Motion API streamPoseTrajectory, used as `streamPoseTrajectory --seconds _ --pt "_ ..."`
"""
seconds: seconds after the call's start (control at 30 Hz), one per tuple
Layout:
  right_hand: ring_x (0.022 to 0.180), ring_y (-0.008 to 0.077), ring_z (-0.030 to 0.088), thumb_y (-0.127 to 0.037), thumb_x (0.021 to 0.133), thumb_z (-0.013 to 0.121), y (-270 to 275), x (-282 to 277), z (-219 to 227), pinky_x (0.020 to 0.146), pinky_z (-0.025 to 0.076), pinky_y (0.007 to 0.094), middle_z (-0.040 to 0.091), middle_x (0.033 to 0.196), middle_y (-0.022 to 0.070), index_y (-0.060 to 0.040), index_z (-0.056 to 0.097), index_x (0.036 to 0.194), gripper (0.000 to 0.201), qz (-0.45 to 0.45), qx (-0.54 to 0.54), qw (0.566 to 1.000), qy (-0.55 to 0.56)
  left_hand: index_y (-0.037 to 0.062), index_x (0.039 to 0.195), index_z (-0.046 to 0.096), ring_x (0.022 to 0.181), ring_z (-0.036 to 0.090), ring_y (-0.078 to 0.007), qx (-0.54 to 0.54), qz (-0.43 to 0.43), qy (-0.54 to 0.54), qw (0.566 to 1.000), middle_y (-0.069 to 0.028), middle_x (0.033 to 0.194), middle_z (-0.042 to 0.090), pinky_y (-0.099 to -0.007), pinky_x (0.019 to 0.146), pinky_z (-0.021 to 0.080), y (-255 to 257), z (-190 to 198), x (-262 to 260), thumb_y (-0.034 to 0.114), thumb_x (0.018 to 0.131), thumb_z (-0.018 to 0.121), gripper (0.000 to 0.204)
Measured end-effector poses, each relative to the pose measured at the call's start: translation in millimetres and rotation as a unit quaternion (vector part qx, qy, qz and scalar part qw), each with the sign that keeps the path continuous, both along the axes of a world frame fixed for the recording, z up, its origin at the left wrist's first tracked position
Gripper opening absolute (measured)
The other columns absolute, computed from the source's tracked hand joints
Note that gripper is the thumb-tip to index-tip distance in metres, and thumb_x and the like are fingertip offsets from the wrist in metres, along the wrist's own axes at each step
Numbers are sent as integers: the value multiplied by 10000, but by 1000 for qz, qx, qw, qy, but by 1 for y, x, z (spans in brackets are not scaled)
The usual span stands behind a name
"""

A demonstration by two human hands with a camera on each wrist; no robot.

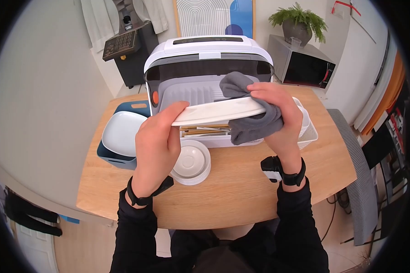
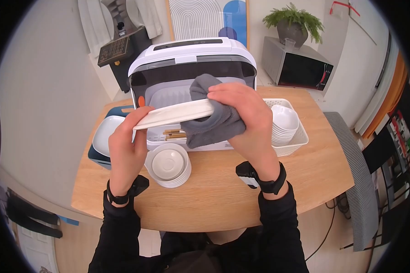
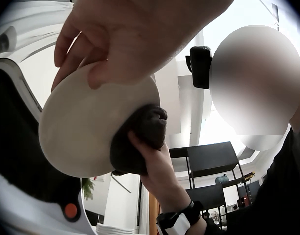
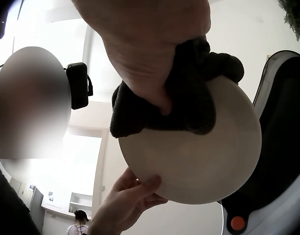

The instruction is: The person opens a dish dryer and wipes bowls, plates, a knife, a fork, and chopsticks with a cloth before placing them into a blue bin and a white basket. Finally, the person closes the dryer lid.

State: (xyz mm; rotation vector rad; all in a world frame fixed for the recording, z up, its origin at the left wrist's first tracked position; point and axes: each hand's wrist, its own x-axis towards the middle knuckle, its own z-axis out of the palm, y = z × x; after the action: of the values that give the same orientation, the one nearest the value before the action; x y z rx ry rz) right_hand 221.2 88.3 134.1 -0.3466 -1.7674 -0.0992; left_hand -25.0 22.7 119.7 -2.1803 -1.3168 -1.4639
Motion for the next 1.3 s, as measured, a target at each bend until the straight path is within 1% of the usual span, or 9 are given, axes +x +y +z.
streamPoseTrajectory --seconds 0.27,0.37,0.47,0.57,0.73,0.83,0.97,1.07,1.3 --pt "1063 245 641 74 716 716 12 -3 -7 937 478 333 694 1094 95 -51 657 1048 359 94 -86 990 61 38 1192 626 861 688 -237 59 -104 58 991 -124 1109 706 -273 747 513 9 9 -6 -65 889 610 321" --pt "1020 233 633 75 740 694 17 -12 -13 923 474 328 654 1124 90 -46 619 1119 405 59 -64 993 83 14 1208 619 783 658 -151 104 -104 -24 989 -101 1043 710 -237 669 486 18 -2 1 11 931 620 276" --pt "963 231 612 18 746 717 21 -16 -23 890 475 326 589 1122 122 -28 505 1229 530 -136 8 974 179 -29 1217 603 736 587 -68 1 -74 -132 989 -58 947 683 -197 614 442 13 -4 4 62 962 611 272" --pt "933 244 594 -31 737 723 25 -15 -22 847 480 341 535 1099 157 -14 382 1283 644 -107 50 969 215 -60 1217 600 725 543 -36 -38 -74 -198 977 -25 880 642 -176 597 412 13 -5 6 63 958 608 287" --pt "907 303 603 -98 773 643 8 -23 -24 794 483 373 574 1022 165 -37 410 1257 540 -112 -152 970 150 -33 1209 622 654 579 -82 -26 -93 -202 975 -79 833 676 -229 539 439 14 -7 11 23 919 592 298" --pt "925 336 604 -69 779 654 12 -29 -21 791 491 385 595 1040 151 -55 501 1213 460 -178 -49 983 10 -44 1217 622 692 573 -80 -15 -88 -160 983 -75 872 672 -224 593 443 6 -9 19 57 942 595 294" --pt "936 313 610 -25 725 678 0 -39 -22 788 512 384 599 1061 126 -109 664 1157 440 -118 10 993 -8 -54 1227 616 721 572 -87 14 -78 -101 992 -85 901 680 -221 640 448 4 -8 22 113 972 597 306" --pt "889 266 626 -17 664 683 -11 -48 -27 716 531 349 600 1048 96 -178 724 1101 467 -80 -10 996 -44 -22 1197 640 652 614 -200 100 -67 -84 989 -132 887 691 -290 589 485 12 -13 21 119 969 598 271" --pt "863 205 629 -54 609 728 -26 -55 -30 648 527 309 607 1017 22 -218 758 944 374 -41 -4 985 -168 -51 1131 661 708 647 -197 109 -3 -145 983 -153 893 698 -280 624 497 12 -12 10 115 1008 534 242"
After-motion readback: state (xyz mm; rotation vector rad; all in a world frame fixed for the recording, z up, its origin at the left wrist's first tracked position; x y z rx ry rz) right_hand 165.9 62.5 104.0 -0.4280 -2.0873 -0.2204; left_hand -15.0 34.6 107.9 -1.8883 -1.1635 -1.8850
